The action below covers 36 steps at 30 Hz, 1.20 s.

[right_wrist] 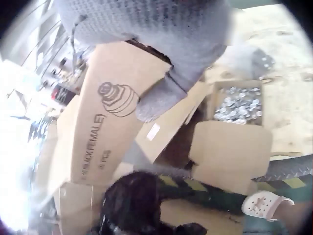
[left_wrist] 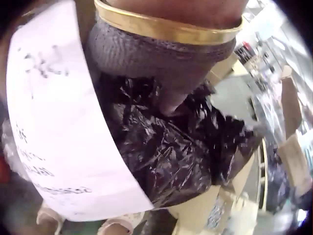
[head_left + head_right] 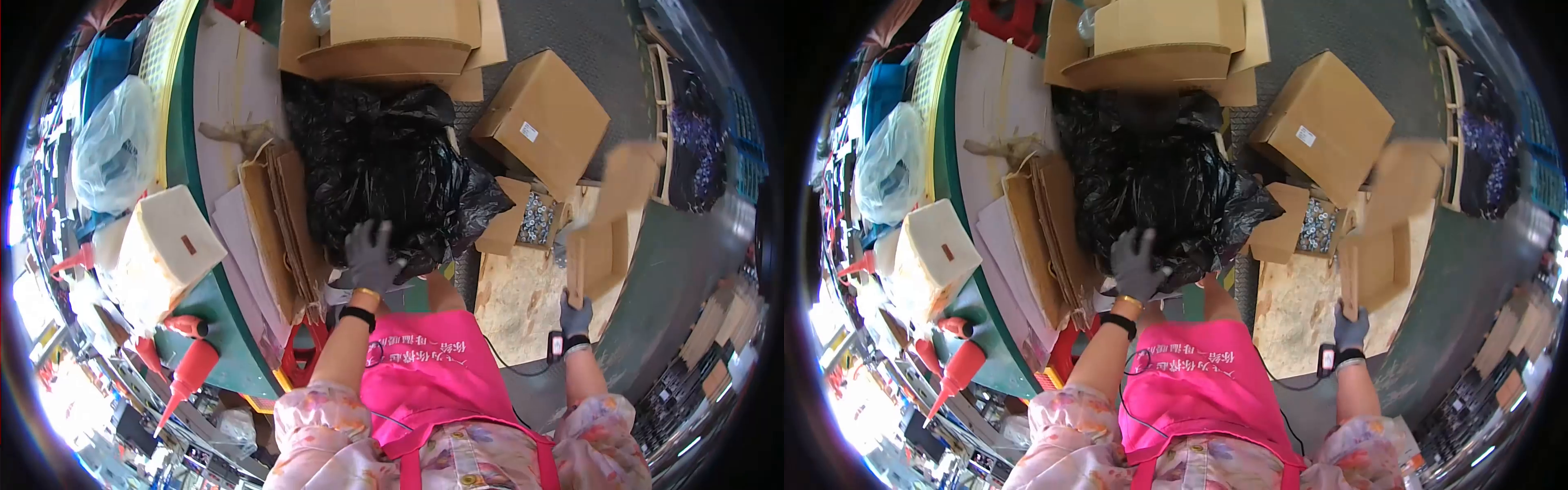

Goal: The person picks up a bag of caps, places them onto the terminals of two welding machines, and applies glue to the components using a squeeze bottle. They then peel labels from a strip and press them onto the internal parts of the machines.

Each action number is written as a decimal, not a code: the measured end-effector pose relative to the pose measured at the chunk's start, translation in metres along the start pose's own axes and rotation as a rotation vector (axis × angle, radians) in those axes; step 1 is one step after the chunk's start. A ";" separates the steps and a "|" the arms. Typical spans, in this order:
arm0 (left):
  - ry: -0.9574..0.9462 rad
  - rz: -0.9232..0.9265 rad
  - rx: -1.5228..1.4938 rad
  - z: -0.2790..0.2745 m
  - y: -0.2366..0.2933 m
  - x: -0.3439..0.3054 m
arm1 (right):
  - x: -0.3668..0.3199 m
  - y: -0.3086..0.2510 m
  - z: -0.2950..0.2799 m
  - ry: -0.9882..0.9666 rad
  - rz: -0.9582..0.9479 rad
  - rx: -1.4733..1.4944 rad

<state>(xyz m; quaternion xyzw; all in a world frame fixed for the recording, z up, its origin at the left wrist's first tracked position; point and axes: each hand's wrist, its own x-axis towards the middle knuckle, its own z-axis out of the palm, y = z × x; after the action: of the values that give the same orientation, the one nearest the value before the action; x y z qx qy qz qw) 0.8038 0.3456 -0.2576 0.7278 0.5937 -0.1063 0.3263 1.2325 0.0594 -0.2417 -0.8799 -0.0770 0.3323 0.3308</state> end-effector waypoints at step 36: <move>-0.613 0.639 0.588 0.082 0.017 0.121 | -0.171 0.096 0.008 0.209 0.612 0.749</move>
<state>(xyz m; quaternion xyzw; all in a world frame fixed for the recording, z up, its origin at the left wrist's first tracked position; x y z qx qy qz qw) 0.8719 0.3907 -0.3801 0.8687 0.1652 -0.3713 0.2831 1.0886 -0.0709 -0.2158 -0.7114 0.3435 0.3288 0.5175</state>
